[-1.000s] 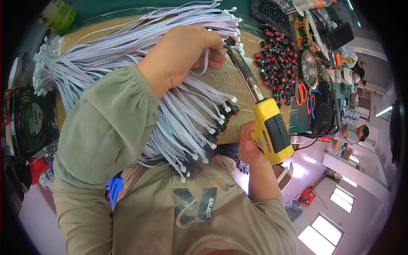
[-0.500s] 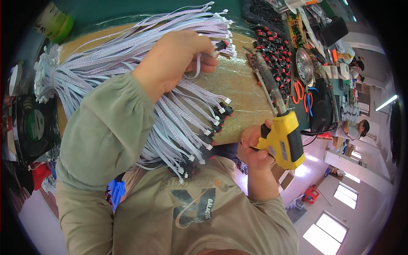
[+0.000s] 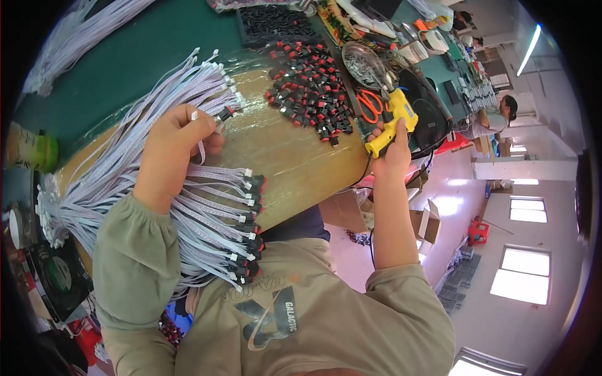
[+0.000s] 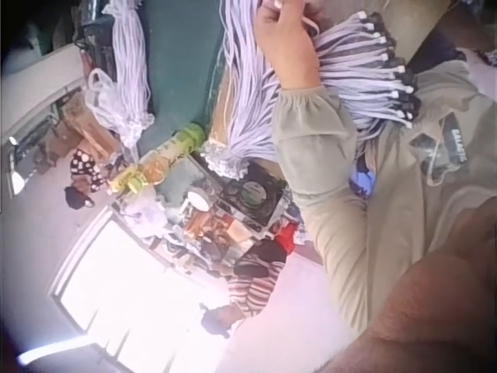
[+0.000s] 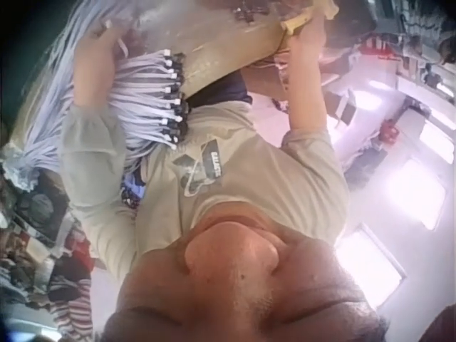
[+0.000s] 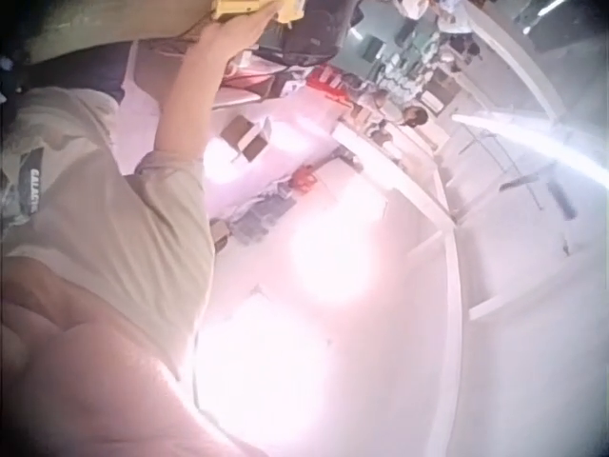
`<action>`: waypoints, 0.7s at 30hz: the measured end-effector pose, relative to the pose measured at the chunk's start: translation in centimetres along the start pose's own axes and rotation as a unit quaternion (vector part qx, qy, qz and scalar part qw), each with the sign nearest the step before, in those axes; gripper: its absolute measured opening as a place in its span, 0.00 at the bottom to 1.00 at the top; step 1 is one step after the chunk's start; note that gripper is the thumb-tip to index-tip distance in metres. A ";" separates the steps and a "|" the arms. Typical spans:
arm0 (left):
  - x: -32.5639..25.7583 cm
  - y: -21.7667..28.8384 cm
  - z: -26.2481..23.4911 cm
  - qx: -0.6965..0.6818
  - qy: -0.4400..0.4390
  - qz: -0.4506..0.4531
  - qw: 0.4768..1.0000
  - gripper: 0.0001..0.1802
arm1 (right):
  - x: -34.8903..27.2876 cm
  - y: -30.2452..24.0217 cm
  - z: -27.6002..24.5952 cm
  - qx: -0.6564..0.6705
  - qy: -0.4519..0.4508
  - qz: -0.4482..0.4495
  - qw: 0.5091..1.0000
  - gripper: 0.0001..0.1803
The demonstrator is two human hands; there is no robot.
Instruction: The person assembles wire harnesses by attaching connector housings and heat shrink tubing to the wires, then uses a heat gun to seal the components.
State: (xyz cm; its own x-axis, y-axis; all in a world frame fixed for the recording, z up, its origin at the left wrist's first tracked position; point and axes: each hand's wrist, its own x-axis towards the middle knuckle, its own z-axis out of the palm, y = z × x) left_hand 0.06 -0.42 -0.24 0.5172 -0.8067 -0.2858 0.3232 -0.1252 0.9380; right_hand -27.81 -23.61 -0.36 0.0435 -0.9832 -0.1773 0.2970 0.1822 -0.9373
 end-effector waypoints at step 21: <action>-0.9 0.4 0.1 -0.045 -0.094 0.057 0.993 0.09 | -8.9 1.5 9.1 -0.329 -0.355 -0.111 0.868 0.18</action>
State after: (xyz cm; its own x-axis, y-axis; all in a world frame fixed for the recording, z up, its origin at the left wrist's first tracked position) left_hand -0.35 0.24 0.36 0.4004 -0.9072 -0.1290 0.3442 0.0184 0.9387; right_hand -19.06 -14.74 2.56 0.7008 -0.7122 0.0407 -0.2264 -0.2761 -0.9341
